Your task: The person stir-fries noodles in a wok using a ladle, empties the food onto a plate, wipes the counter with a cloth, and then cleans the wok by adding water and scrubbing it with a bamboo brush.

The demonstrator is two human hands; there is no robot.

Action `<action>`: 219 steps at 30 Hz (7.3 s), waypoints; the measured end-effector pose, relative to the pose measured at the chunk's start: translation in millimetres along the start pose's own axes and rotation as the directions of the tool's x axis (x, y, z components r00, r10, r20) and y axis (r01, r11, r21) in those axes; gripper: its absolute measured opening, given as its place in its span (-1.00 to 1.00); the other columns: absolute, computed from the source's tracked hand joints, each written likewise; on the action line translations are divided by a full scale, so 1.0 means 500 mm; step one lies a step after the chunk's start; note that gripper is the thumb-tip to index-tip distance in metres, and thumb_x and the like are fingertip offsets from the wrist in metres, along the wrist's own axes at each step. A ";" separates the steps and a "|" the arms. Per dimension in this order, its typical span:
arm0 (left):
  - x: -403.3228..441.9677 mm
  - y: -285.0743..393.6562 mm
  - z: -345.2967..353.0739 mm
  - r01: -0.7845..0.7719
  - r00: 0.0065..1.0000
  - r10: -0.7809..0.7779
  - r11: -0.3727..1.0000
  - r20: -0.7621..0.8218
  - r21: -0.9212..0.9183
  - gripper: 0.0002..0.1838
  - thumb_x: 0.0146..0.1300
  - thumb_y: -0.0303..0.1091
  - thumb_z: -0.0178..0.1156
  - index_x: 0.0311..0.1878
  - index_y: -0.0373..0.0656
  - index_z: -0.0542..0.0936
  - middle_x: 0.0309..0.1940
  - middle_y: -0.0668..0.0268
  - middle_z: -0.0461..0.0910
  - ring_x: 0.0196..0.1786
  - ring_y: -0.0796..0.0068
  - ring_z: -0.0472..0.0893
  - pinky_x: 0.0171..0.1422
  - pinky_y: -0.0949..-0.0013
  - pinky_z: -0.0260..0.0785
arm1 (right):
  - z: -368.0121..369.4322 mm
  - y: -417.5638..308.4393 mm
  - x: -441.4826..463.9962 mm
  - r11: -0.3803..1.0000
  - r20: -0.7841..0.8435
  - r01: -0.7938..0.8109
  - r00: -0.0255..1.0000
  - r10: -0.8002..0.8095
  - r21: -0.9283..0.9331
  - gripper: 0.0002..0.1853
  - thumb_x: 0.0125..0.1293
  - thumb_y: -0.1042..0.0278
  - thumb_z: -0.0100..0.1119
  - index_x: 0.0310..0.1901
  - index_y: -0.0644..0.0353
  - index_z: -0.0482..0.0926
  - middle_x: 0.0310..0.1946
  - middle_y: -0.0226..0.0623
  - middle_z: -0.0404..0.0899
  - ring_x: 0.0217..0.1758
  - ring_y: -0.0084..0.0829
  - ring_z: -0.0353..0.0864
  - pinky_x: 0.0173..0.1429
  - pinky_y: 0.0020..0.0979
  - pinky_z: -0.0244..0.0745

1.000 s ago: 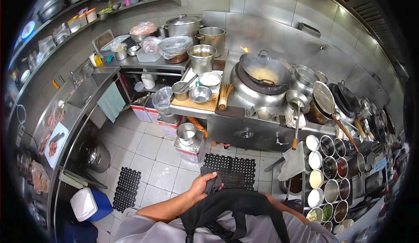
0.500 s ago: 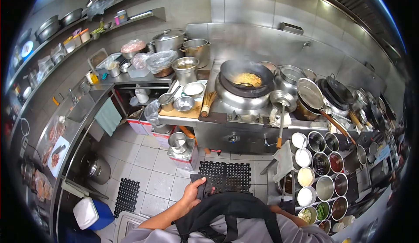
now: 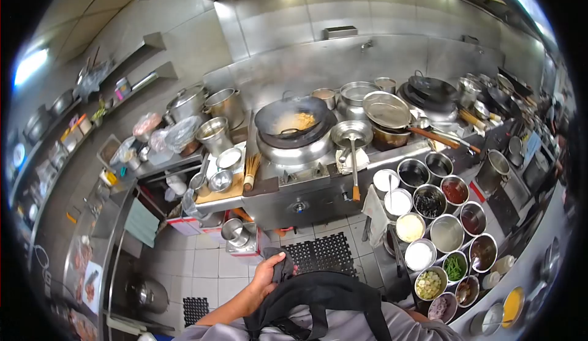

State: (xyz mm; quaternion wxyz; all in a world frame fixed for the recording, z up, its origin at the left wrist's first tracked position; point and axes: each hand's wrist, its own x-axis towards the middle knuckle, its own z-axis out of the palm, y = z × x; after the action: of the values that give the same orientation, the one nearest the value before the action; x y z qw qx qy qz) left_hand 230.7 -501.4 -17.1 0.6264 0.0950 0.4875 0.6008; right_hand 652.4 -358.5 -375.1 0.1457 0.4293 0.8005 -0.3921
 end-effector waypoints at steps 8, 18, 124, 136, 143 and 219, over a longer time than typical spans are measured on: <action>-0.006 -0.020 0.040 0.128 0.992 -0.128 0.992 -0.001 0.000 -0.51 0.26 0.01 0.10 -0.15 -0.36 0.54 -0.29 0.05 0.63 -0.29 0.24 0.62 -0.12 0.26 0.51 | 0.099 0.076 -0.074 0.984 0.055 -0.171 0.984 0.169 0.041 -0.62 0.17 0.12 0.11 -0.05 0.14 0.64 -0.04 -0.02 0.62 0.03 -0.01 0.60 0.14 -0.13 0.47; -0.016 -0.014 0.042 0.080 0.993 -0.086 0.994 -0.084 -0.072 -0.57 0.26 -0.05 0.15 -0.14 -0.32 0.53 -0.32 0.06 0.62 -0.31 0.21 0.61 -0.12 0.21 0.51 | 0.113 0.042 -0.081 0.974 -0.093 -0.151 0.981 0.169 0.169 -0.59 0.13 0.14 0.11 -0.03 0.16 0.65 -0.04 0.00 0.62 0.04 -0.03 0.61 0.16 -0.14 0.46; 0.947 0.614 0.121 -0.015 0.996 -0.029 0.867 -0.079 -0.498 -0.88 0.25 -0.44 0.05 -0.21 -0.26 0.39 -0.40 0.19 0.46 -0.44 0.40 0.51 -0.30 0.31 0.53 | -1.140 -0.803 0.301 0.845 -0.046 0.112 0.994 -0.103 0.523 -0.34 0.25 0.49 0.14 0.40 -0.07 0.23 -0.60 -0.44 0.37 -0.70 -0.61 0.33 -0.60 -0.52 0.29; 0.772 0.555 0.097 0.000 0.995 -0.058 0.811 -0.080 -0.585 -0.89 0.20 -0.50 0.06 -0.23 -0.20 0.35 -0.42 0.22 0.42 -0.46 0.38 0.45 -0.28 0.31 0.46 | -1.115 -0.823 0.330 0.793 -0.198 0.208 0.974 -0.113 0.573 -0.35 0.23 0.50 0.10 0.38 -0.01 0.25 -0.57 -0.31 0.46 -0.65 -0.51 0.43 -0.55 -0.40 0.39; 0.917 0.562 0.089 -0.017 1.000 0.003 0.867 -0.029 -0.498 -0.86 0.23 -0.48 0.08 -0.16 -0.19 0.38 -0.39 0.25 0.43 -0.42 0.40 0.49 -0.33 0.33 0.48 | -1.091 -0.845 0.456 0.910 -0.292 0.190 0.953 -0.080 0.369 -0.36 0.23 0.45 0.12 0.38 0.01 0.24 -0.50 -0.17 0.52 -0.61 -0.38 0.50 -0.47 -0.32 0.45; 0.874 0.569 0.098 -0.298 0.953 0.241 0.865 -0.186 -0.405 -0.75 0.38 -0.16 0.11 -0.13 -0.15 0.41 -0.31 0.20 0.47 -0.26 0.24 0.52 -0.23 0.16 0.55 | -1.009 -0.812 0.450 0.632 -0.498 0.337 0.862 0.090 0.697 -0.41 0.35 0.49 0.04 0.39 0.03 0.15 -0.57 -0.46 0.37 -0.62 -0.61 0.36 -0.59 -0.50 0.31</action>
State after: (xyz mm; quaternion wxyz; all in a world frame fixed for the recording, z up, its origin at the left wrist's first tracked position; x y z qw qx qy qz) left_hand -7.9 -35.2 -8.6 0.5088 -0.0166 0.3650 0.7794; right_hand 246.5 18.7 28.8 -0.2850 0.4759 0.5960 -0.5805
